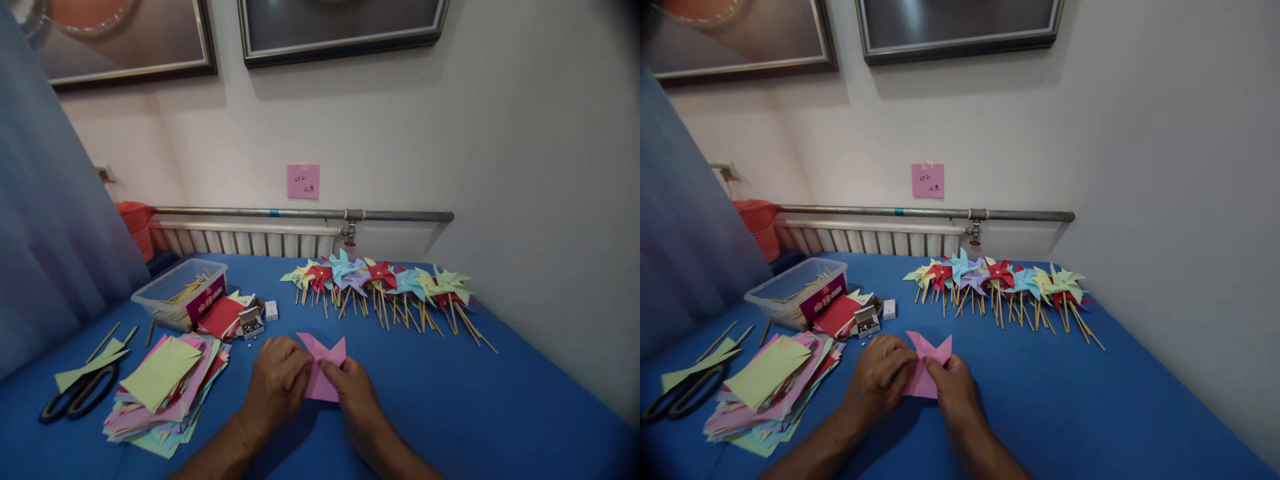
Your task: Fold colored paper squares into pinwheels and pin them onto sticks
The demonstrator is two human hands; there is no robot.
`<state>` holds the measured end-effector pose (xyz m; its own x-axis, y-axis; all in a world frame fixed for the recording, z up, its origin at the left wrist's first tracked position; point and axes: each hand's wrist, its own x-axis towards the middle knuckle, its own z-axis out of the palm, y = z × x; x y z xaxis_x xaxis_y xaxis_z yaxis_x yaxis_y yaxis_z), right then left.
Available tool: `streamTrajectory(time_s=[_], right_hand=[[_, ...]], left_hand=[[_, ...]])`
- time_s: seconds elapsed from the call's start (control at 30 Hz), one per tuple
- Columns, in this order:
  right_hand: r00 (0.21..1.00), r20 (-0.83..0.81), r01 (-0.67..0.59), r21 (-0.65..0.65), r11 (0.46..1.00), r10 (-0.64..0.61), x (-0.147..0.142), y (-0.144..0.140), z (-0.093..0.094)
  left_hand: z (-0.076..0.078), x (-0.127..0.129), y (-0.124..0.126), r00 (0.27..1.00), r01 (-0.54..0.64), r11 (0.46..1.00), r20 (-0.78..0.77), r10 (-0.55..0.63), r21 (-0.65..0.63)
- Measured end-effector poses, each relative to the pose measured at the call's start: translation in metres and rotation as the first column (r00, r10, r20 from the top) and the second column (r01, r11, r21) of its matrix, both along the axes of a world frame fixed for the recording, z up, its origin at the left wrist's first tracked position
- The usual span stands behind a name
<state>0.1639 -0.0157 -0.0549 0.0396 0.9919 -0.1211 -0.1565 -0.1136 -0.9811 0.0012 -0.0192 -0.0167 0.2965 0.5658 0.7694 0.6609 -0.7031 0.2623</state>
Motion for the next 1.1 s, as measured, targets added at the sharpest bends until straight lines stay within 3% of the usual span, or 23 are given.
streamTrajectory(time_s=[0.27, 0.53, 0.77, 1.1], right_hand=[[0.997, -0.072, -0.002, 0.000, 1.000, 0.002, -0.002, -0.001, 0.008], [0.998, -0.050, -0.025, 0.031, 0.999, 0.027, -0.002, 0.001, 0.007], [0.987, -0.107, -0.113, 0.061, 0.992, 0.119, -0.002, -0.003, 0.016], [0.954, -0.240, -0.158, 0.102, 0.982, 0.178, -0.002, -0.004, 0.021]], left_hand=[[0.004, 0.000, 0.002, 0.992, 0.034, 0.995, -0.126, -0.022, 0.094], [0.003, 0.001, 0.004, 0.987, 0.052, 0.989, -0.159, -0.029, 0.139], [0.003, 0.001, 0.007, 0.980, 0.034, 0.979, -0.197, 0.007, 0.203], [0.007, 0.002, 0.000, 0.974, 0.035, 0.994, -0.225, -0.011, 0.102]])
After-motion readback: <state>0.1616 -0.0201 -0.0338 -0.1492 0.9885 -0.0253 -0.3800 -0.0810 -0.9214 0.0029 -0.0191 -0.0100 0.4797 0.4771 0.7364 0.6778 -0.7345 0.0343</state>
